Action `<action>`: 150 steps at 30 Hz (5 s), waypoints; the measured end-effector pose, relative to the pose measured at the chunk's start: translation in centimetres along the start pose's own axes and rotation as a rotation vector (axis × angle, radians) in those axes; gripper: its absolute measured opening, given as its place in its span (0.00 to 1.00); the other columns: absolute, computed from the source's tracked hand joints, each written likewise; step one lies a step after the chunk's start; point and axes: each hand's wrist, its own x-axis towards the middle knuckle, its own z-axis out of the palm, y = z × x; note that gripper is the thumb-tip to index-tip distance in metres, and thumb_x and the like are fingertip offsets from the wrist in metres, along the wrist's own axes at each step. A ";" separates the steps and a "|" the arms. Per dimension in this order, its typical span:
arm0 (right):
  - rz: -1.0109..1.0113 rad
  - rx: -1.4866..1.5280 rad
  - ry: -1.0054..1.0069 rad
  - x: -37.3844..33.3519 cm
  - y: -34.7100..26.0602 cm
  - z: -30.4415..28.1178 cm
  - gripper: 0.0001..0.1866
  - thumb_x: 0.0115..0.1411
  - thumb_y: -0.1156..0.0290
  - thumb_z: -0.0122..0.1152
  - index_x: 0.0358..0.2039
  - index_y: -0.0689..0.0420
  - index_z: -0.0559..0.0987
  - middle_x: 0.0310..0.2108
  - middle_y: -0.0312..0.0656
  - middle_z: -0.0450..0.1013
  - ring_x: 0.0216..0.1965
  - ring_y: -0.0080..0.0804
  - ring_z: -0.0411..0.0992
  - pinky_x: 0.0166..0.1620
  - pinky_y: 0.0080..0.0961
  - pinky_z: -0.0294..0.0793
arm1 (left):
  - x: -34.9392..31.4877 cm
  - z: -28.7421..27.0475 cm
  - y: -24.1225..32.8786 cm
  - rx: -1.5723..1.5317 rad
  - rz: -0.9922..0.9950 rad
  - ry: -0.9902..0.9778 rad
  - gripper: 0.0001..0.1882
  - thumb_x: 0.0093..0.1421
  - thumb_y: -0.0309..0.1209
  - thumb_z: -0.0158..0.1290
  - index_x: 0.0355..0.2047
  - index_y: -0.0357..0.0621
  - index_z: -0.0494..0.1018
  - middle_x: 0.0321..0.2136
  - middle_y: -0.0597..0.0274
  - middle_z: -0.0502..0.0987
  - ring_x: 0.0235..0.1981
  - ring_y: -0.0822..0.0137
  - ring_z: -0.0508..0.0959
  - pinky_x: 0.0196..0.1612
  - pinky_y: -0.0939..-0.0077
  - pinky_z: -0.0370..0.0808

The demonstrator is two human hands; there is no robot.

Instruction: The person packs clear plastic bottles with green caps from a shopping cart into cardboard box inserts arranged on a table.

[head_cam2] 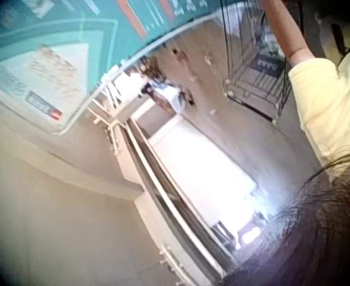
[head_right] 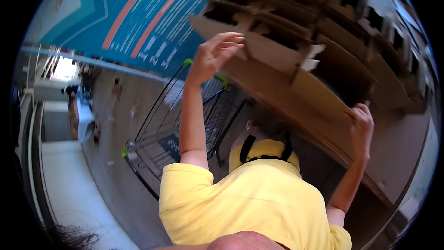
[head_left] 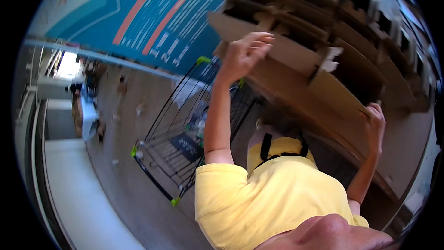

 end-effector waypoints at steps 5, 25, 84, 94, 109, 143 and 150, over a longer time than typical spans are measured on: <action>0.027 -0.018 -0.074 -0.3 1.7 0.7 0.07 0.54 0.78 0.60 0.34 0.67 0.77 0.35 0.49 0.72 0.41 0.45 0.70 0.46 0.32 0.68 | -17.7 -14.5 -17.1 0.417 -0.682 0.517 0.14 0.58 0.28 0.55 0.43 0.35 0.74 0.36 0.53 0.80 0.40 0.62 0.80 0.43 0.71 0.76; 0.224 -0.402 -0.139 -3.1 9.6 -0.6 0.15 0.62 0.67 0.55 0.45 0.63 0.77 0.49 0.49 0.72 0.52 0.45 0.67 0.55 0.33 0.64 | -51.1 -6.7 -36.7 0.645 -1.477 0.011 0.15 0.53 0.33 0.55 0.39 0.40 0.73 0.44 0.43 0.75 0.47 0.48 0.75 0.45 0.57 0.75; 0.068 -0.248 0.116 -1.4 -0.7 1.8 0.13 0.40 0.81 0.66 0.30 0.63 0.77 0.40 0.47 0.74 0.51 0.44 0.68 0.55 0.34 0.67 | -14.4 -8.2 -13.0 -0.803 -0.238 0.527 0.43 0.46 0.30 0.62 0.61 0.46 0.53 0.56 0.52 0.62 0.58 0.49 0.64 0.58 0.51 0.65; 0.080 -0.155 0.339 -3.1 -0.8 1.3 0.11 0.43 0.79 0.67 0.30 0.60 0.77 0.52 0.46 0.67 0.59 0.46 0.61 0.59 0.39 0.63 | 11.3 16.9 7.3 -0.208 0.343 -0.592 0.37 0.38 0.39 0.71 0.48 0.40 0.70 0.40 0.61 0.77 0.42 0.68 0.75 0.49 0.72 0.71; 0.024 -0.009 0.436 -3.6 1.2 2.2 0.09 0.40 0.74 0.68 0.20 0.59 0.75 0.40 0.42 0.67 0.52 0.42 0.65 0.53 0.36 0.68 | 12.4 35.5 -7.7 0.744 -0.006 -1.930 0.33 0.37 0.53 0.66 0.39 0.43 0.80 0.39 0.57 0.79 0.41 0.62 0.77 0.46 0.66 0.72; 0.535 0.092 0.728 1.3 4.1 10.1 0.33 0.55 0.63 0.62 0.59 0.57 0.63 0.52 0.51 0.68 0.53 0.50 0.66 0.52 0.38 0.67 | 12.2 20.3 -1.7 0.653 0.730 -0.365 0.39 0.42 0.37 0.67 0.54 0.37 0.64 0.42 0.49 0.71 0.49 0.52 0.69 0.52 0.57 0.66; 0.816 0.190 0.648 0.9 3.5 9.9 0.29 0.54 0.53 0.61 0.50 0.62 0.72 0.39 0.56 0.75 0.41 0.51 0.74 0.44 0.38 0.73 | 10.7 20.4 -4.2 0.661 0.736 -0.867 0.56 0.33 0.62 0.64 0.62 0.56 0.59 0.57 0.40 0.54 0.60 0.36 0.53 0.61 0.45 0.53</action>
